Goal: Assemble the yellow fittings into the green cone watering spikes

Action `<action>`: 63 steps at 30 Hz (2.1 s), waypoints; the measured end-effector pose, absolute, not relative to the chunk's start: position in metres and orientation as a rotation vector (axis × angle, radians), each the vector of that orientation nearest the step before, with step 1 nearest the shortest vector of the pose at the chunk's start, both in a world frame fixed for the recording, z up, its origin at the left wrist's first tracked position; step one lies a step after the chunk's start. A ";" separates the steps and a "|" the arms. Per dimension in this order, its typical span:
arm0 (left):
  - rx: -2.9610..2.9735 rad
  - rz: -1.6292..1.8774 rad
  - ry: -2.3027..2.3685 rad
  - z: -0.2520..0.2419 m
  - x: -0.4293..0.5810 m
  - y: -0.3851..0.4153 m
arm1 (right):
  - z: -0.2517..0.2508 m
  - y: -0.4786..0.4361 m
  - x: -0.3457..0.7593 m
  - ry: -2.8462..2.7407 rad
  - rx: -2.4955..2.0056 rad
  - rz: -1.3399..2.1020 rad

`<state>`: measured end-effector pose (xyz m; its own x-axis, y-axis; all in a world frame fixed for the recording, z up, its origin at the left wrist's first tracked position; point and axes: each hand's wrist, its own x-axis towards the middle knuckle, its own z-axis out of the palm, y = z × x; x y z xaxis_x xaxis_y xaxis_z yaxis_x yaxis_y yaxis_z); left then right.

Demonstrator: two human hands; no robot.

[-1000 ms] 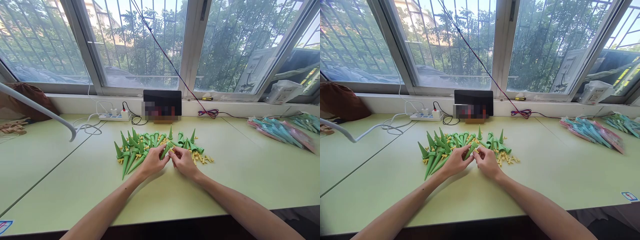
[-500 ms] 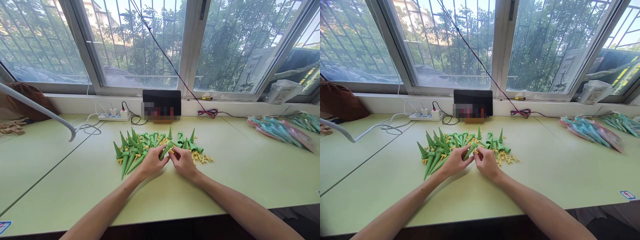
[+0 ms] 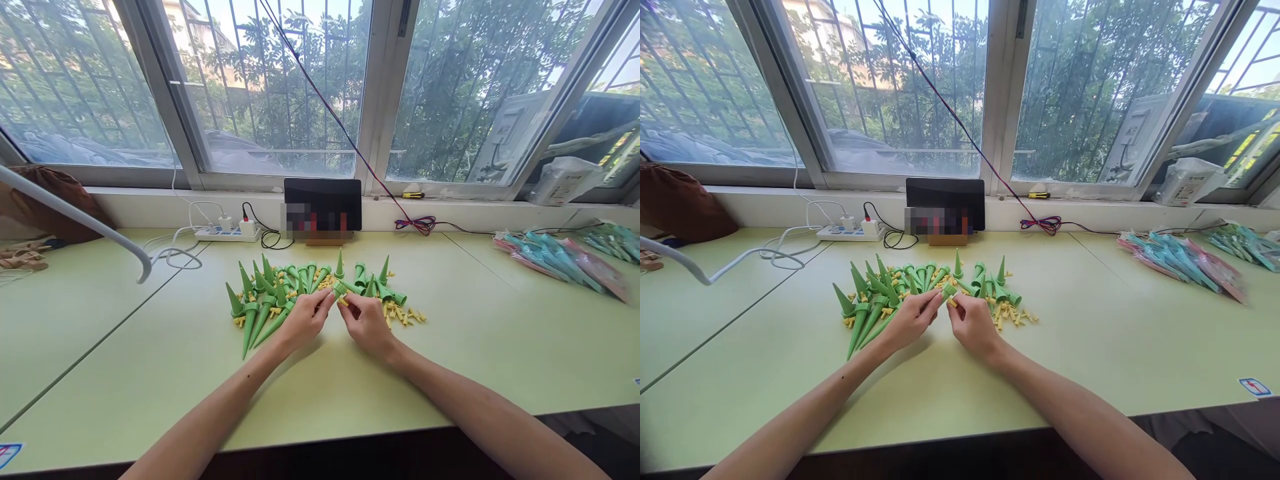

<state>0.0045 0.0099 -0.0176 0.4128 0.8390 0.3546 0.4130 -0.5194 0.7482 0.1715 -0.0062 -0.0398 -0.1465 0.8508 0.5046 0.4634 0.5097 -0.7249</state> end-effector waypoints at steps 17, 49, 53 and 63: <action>1.957 0.979 0.979 -0.022 0.003 0.014 | -0.038 0.001 0.172 -1.119 -0.769 1.743; 1.976 0.969 1.038 -0.024 0.004 0.014 | -0.040 -0.004 0.170 -1.483 -1.076 1.209; 1.940 0.966 1.031 -0.024 0.005 0.014 | -0.038 -0.002 0.170 -1.308 -0.961 1.459; 1.768 0.902 1.039 -0.023 0.010 0.012 | -0.038 0.001 0.169 -1.293 -0.898 1.440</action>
